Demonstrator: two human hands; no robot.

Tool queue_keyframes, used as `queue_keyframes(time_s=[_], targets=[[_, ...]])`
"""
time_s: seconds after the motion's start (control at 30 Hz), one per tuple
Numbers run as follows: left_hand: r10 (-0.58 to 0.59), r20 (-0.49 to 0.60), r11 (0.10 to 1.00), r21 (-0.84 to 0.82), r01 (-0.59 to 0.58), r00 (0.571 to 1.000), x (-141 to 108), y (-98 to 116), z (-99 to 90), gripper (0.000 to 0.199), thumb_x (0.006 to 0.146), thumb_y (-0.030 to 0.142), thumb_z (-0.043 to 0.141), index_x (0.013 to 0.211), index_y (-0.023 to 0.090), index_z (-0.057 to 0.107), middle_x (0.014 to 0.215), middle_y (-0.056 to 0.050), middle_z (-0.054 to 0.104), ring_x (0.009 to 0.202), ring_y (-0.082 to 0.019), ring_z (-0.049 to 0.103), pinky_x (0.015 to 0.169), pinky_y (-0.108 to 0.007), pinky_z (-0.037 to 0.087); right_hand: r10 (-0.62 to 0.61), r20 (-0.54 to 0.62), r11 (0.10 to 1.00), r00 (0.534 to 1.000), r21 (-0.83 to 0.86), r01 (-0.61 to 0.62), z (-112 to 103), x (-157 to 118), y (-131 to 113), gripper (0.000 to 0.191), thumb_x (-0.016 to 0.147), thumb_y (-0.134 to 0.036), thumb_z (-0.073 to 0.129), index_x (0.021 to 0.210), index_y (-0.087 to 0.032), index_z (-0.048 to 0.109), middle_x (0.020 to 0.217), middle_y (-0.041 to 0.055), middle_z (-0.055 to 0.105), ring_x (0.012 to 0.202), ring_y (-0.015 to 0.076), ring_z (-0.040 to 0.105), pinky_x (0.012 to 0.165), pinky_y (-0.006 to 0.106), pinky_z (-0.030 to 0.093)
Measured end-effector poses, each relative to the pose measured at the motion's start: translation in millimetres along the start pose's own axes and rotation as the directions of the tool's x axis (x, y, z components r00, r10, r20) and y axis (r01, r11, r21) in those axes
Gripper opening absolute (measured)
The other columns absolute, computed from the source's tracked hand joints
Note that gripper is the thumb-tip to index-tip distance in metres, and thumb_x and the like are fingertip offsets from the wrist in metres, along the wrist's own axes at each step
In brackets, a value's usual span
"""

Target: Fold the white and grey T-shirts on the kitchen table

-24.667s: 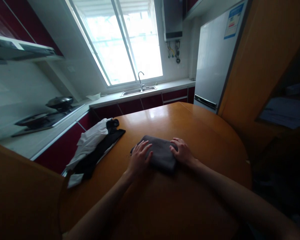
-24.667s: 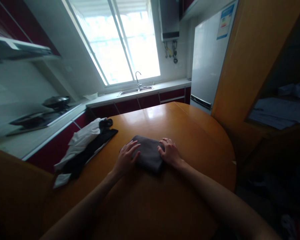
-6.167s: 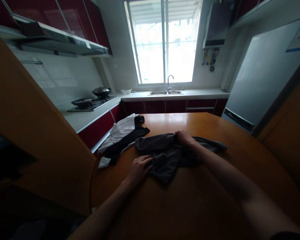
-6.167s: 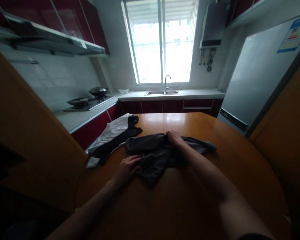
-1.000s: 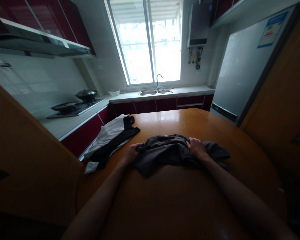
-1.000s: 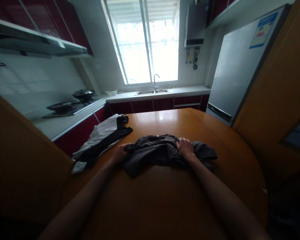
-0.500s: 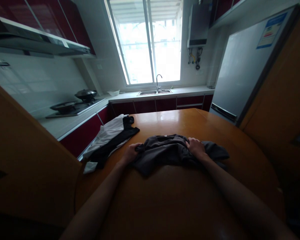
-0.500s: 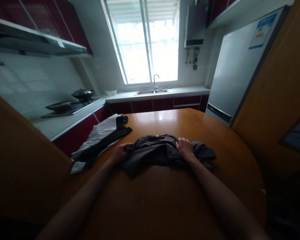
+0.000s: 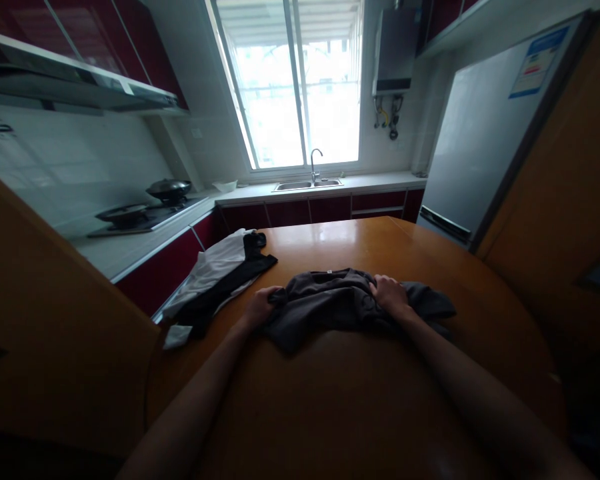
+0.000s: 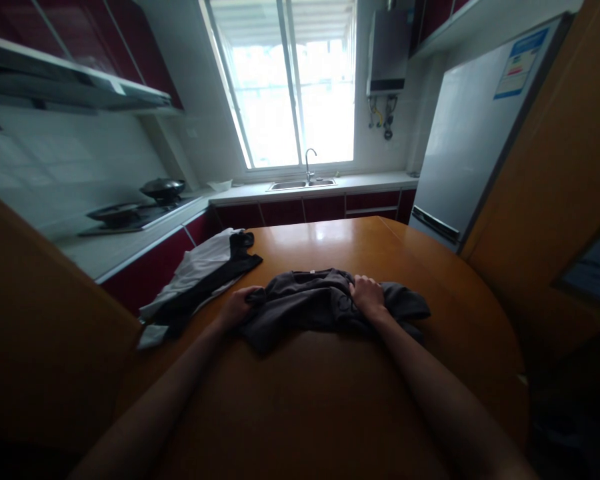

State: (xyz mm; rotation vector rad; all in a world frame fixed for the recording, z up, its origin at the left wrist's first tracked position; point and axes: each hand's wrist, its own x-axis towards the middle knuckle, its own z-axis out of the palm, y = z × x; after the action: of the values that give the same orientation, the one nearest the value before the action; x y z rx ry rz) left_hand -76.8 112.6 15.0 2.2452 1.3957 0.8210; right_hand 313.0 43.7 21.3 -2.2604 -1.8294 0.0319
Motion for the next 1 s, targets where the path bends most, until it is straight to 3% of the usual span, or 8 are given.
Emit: queue_keyframes(time_s=[0.3, 0.53, 0.67, 0.83, 1.0], targets=[[0.035, -0.012, 0.999, 0.042, -0.034, 0.999, 1, -5, 1.0, 0.042, 0.072, 0.026, 0.056, 0.109, 0.018, 0.075, 0.111, -0.008, 0.075, 0.103, -0.028, 0.069, 0.096, -0.035, 0.05, 0.0, 0.0, 1.0, 1.0, 0.006, 0.0, -1, 0, 1, 0.032, 0.1, -0.041, 0.044, 0.112, -0.019, 0.065, 0.116, 0.0136, 0.07, 0.107, 0.0266, 0.065, 0.085, 0.034, 0.045], [0.056, 0.003, 0.997, 0.045, -0.056, 0.998, -2, 0, -0.8, 0.036, 0.074, 0.027, 0.055, 0.103, 0.017, 0.075, 0.103, -0.007, 0.076, 0.095, -0.026, 0.07, 0.086, -0.031, 0.052, 0.001, -0.016, 0.999, 1.0, 0.04, 0.0, 2, -1, -1, 0.029, 0.099, -0.039, 0.049, 0.11, -0.019, 0.067, 0.113, 0.0138, 0.071, 0.104, 0.0257, 0.066, 0.084, 0.032, 0.045], [0.069, 0.04, 0.996, 0.051, -0.071, 0.997, -4, 7, -14.8, 0.033, 0.074, 0.025, 0.054, 0.1, 0.018, 0.074, 0.096, -0.004, 0.077, 0.088, -0.024, 0.071, 0.082, -0.03, 0.052, 0.002, -0.045, 0.997, 0.999, 0.083, 0.002, -8, 6, 7, 0.029, 0.098, -0.039, 0.049, 0.106, -0.021, 0.071, 0.112, 0.0112, 0.072, 0.103, 0.0245, 0.067, 0.081, 0.03, 0.045], [0.071, -0.01, 0.997, 0.022, -0.071, 0.997, -6, 11, -33.5, 0.039, 0.076, 0.025, 0.053, 0.108, 0.019, 0.073, 0.102, -0.004, 0.077, 0.094, -0.025, 0.071, 0.089, -0.031, 0.052, 0.045, -0.09, 0.986, 0.995, 0.165, -0.03, -31, 22, 31, 0.036, 0.1, -0.038, 0.044, 0.115, -0.02, 0.071, 0.116, 0.0122, 0.072, 0.105, 0.0246, 0.067, 0.08, 0.029, 0.045], [0.059, 0.168, 0.998, -0.049, -0.051, 0.984, -12, 27, -27.5, 0.057, 0.076, 0.033, 0.066, 0.131, 0.022, 0.065, 0.126, -0.003, 0.07, 0.116, -0.027, 0.065, 0.102, -0.032, 0.048, -0.059, 0.031, 0.979, 0.998, 0.196, 0.052, -30, 20, 33, 0.029, 0.095, -0.04, 0.056, 0.101, -0.019, 0.075, 0.103, 0.0111, 0.076, 0.098, 0.0244, 0.069, 0.077, 0.027, 0.044]])
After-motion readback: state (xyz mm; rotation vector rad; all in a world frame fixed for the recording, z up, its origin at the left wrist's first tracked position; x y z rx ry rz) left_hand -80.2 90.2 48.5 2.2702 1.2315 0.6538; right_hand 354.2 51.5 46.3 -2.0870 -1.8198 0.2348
